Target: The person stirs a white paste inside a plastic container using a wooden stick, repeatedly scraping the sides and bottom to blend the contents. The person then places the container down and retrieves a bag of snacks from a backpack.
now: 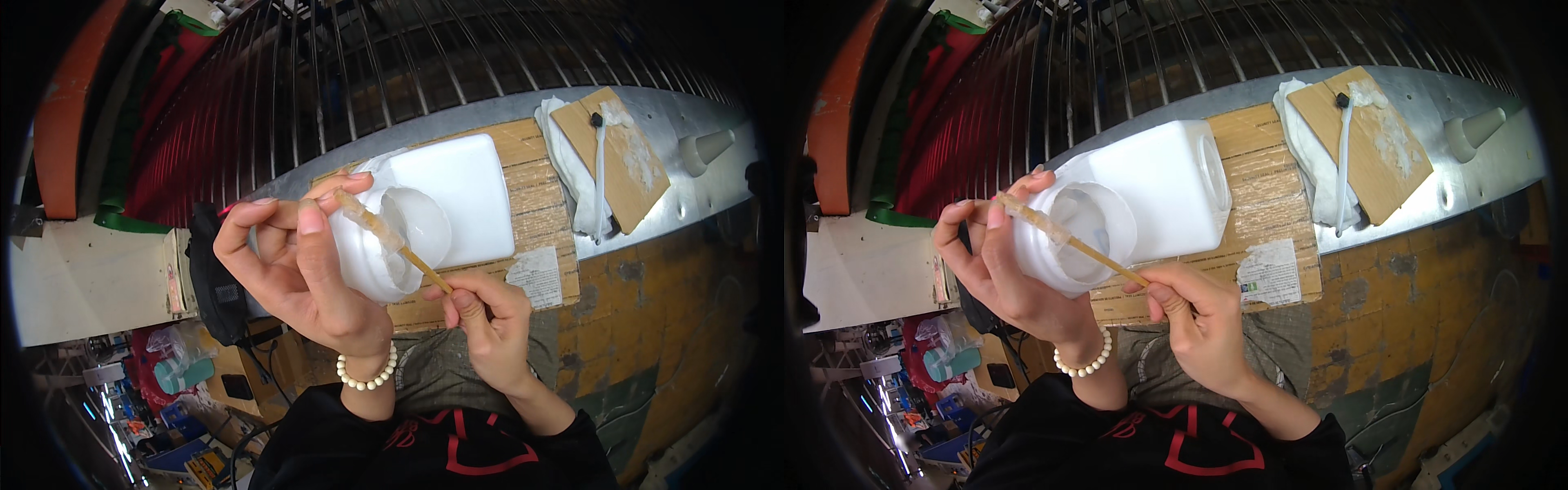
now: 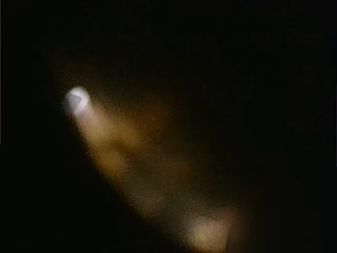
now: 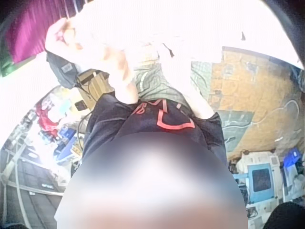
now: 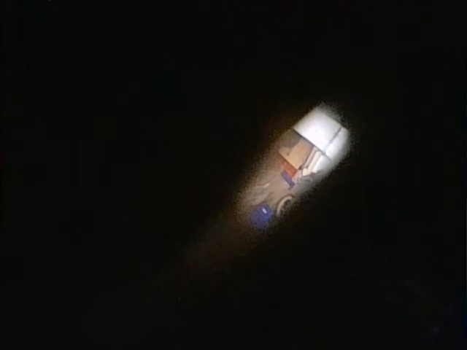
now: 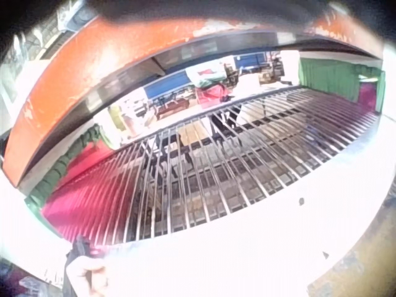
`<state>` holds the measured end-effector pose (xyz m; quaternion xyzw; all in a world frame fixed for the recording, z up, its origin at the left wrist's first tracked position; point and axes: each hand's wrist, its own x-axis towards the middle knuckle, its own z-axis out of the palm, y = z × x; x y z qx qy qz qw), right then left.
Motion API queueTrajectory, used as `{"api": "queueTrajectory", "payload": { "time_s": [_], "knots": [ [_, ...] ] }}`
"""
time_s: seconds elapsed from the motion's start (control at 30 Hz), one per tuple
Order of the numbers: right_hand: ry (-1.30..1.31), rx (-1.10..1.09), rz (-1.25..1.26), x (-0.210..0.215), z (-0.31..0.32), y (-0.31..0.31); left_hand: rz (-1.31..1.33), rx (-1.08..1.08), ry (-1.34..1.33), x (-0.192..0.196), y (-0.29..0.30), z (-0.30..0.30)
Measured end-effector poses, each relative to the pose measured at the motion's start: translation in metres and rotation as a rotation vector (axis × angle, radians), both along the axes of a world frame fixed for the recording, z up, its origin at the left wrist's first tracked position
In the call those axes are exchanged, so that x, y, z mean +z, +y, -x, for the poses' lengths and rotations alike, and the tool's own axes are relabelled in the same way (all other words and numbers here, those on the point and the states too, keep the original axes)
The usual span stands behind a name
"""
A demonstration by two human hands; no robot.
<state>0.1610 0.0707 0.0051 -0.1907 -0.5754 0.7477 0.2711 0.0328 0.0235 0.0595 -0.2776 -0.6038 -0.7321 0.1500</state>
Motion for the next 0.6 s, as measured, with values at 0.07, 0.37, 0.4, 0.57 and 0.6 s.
{"api": "queueTrajectory", "payload": {
  "time_s": [0.07,0.37,0.4,0.57,0.6],
  "knots": [
    [-0.002,-0.025,-0.084,-0.002,0.004,0.0,-0.047,-0.019,-0.018,0.0,0.0,0.0],
    [-0.006,0.184,-0.186,-0.005,0.003,0.012,-0.016,0.017,-0.025,-0.002,-0.005,0.005],
    [-0.021,0.243,-0.159,-0.007,0.002,0.014,-0.01,0.019,-0.019,-0.002,-0.006,0.005],
    [0.175,0.501,0.323,-0.015,0.003,0.013,0.008,0.004,0.004,-0.005,-0.007,0.009],
    [0.236,0.52,0.47,-0.014,0.002,0.011,-0.024,-0.03,0.026,-0.006,-0.005,0.011]
  ]
}}
